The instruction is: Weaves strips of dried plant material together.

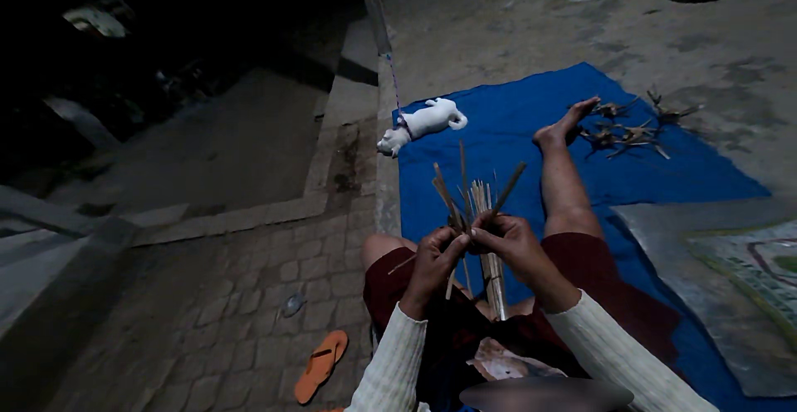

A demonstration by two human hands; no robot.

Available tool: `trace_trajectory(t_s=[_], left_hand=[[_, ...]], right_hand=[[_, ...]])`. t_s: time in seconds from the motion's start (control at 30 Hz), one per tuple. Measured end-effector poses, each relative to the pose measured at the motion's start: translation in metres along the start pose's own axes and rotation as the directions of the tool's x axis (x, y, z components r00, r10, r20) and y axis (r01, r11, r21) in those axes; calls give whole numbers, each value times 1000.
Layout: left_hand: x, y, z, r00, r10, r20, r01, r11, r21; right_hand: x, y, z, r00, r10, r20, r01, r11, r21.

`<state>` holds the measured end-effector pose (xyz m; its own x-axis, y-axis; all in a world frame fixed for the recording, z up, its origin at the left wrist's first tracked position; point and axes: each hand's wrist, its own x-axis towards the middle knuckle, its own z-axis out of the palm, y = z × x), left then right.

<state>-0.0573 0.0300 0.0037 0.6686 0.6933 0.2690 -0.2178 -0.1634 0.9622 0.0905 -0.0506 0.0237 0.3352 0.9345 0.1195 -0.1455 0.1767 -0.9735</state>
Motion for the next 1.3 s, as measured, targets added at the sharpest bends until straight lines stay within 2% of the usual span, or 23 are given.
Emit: trace_trajectory(t_s=[0.17,0.3,0.4,0.47,0.53,0.67,0.77,0.87,1.0,1.13,1.3], left_hand=[[-2,2,-8,998,-55,-11,56,983,173],[-2,1,-12,998,-66,17,57,946,320],[-3,10,-8,998,-63,-4,63,984,166],[-2,12,-4,993,-81,-87,81,997,-1],[-1,15,-1,979,-113,-172,98,991,-96],[0,20,3,965,-149,-214,136,988,-72],[-3,20,0,981,-111,-157,107,994,-31],[-5,19,-2,988,-107,-115,102,993,-52],[-4,15,2,970,-158,-183,141,985,-102],[-5,14,5,956,-182,-230,161,981,-108],[-6,10,3,939,-209,-273,175,974,-146]], right_hand=[[0,4,-7,982,-107,156,134,976,-170],[1,7,-5,981,-140,137,171,953,-252],[1,7,-5,979,-188,77,201,945,-258],[1,6,-7,968,-231,95,246,948,-201],[1,5,-5,955,-259,147,282,946,-163],[2,5,-3,963,-196,188,233,951,-202],[4,4,-6,977,-135,163,176,948,-264],[4,5,-7,974,-154,164,204,911,-359],[3,8,-1,976,-142,167,202,877,-436],[2,10,-1,971,-171,167,230,862,-451],[1,8,-2,967,-94,236,178,913,-367]])
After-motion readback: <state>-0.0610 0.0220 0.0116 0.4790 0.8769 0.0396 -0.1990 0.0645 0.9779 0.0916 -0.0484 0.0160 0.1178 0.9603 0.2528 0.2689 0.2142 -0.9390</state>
